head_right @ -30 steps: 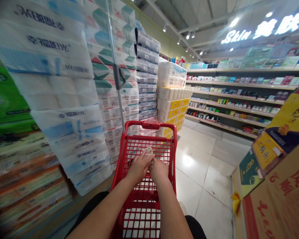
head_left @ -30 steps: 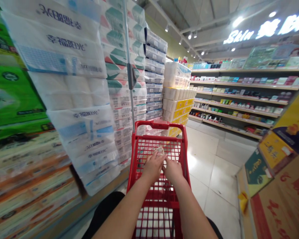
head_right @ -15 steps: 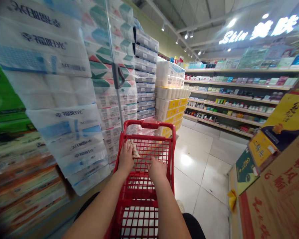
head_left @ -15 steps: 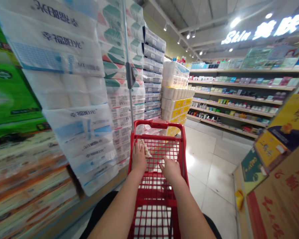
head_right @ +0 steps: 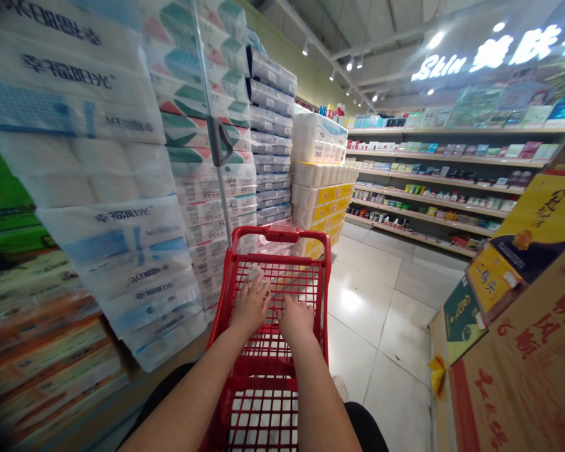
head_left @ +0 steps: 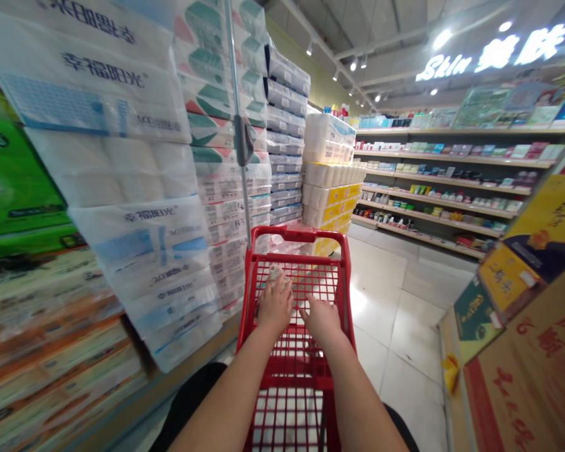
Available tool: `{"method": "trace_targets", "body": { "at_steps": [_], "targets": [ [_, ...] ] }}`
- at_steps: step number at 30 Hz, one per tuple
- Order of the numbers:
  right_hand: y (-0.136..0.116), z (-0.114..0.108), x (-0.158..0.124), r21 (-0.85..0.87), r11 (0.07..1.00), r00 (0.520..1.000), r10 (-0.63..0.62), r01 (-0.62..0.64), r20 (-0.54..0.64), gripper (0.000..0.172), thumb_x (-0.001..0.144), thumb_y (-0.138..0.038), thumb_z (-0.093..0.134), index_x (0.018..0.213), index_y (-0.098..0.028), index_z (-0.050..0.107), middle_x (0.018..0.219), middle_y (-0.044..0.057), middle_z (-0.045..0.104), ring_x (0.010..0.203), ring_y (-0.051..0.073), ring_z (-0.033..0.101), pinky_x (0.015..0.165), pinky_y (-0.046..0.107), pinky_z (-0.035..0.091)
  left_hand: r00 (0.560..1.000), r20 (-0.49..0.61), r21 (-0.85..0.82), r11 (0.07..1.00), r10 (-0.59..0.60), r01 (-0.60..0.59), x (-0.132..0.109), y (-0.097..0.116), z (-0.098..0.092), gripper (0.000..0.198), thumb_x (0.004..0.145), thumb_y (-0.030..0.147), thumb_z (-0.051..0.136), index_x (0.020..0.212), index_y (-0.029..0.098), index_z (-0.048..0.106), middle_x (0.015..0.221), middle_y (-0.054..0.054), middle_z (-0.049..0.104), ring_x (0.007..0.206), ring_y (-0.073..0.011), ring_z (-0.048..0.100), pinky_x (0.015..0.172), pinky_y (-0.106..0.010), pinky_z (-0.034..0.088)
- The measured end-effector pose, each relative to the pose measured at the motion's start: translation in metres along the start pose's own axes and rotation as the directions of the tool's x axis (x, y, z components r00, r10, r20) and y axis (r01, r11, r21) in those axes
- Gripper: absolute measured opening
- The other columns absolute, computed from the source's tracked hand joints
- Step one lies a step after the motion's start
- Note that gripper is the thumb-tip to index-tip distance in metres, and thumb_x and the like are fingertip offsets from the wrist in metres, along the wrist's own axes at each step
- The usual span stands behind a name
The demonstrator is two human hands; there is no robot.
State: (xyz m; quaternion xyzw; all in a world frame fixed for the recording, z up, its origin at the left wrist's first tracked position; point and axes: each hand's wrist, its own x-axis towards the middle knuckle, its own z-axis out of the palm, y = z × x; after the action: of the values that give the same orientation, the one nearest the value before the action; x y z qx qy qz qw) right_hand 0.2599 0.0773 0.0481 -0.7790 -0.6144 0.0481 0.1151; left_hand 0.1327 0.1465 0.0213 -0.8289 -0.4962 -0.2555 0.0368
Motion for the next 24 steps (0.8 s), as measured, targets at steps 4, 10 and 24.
{"method": "trace_targets", "body": {
  "at_steps": [4,10,24],
  "targets": [
    [0.002,0.0,0.001,0.001,1.0,1.0,0.003,-0.003,0.005,0.039,0.093,-0.041,0.047,0.127,-0.023,0.054,0.116,0.01,0.068,0.112,0.029,0.058,0.093,0.041,0.036,0.985,0.053,-0.107,0.982,0.163,-0.157,-0.002,0.003,-0.001,0.05,0.091,0.021,0.045,0.14,0.025,0.047,0.147,-0.002,0.047,0.139,-0.0314,0.029,0.108,-0.051,0.037],
    [0.002,0.001,0.002,0.031,0.999,1.0,0.018,-0.018,-0.012,0.041,0.091,-0.044,0.049,0.127,-0.025,0.056,0.112,0.009,0.07,0.111,0.027,0.058,0.093,0.04,0.035,0.996,-0.083,-0.145,0.989,0.03,-0.042,-0.001,-0.006,-0.004,0.059,0.087,0.008,0.039,0.145,0.017,0.039,0.157,-0.009,0.028,0.134,-0.0275,0.041,0.107,-0.044,0.041],
    [0.004,0.006,0.017,0.078,0.994,0.996,0.077,-0.074,-0.048,0.038,0.087,-0.041,0.058,0.121,-0.027,0.061,0.11,0.007,0.071,0.109,0.026,0.06,0.091,0.036,0.04,0.987,-0.003,-0.112,0.981,0.16,-0.159,0.018,-0.016,0.018,0.061,0.083,0.007,0.039,0.143,0.016,0.04,0.154,-0.009,0.035,0.139,-0.0257,0.034,0.112,-0.046,0.035]
  ]
}}
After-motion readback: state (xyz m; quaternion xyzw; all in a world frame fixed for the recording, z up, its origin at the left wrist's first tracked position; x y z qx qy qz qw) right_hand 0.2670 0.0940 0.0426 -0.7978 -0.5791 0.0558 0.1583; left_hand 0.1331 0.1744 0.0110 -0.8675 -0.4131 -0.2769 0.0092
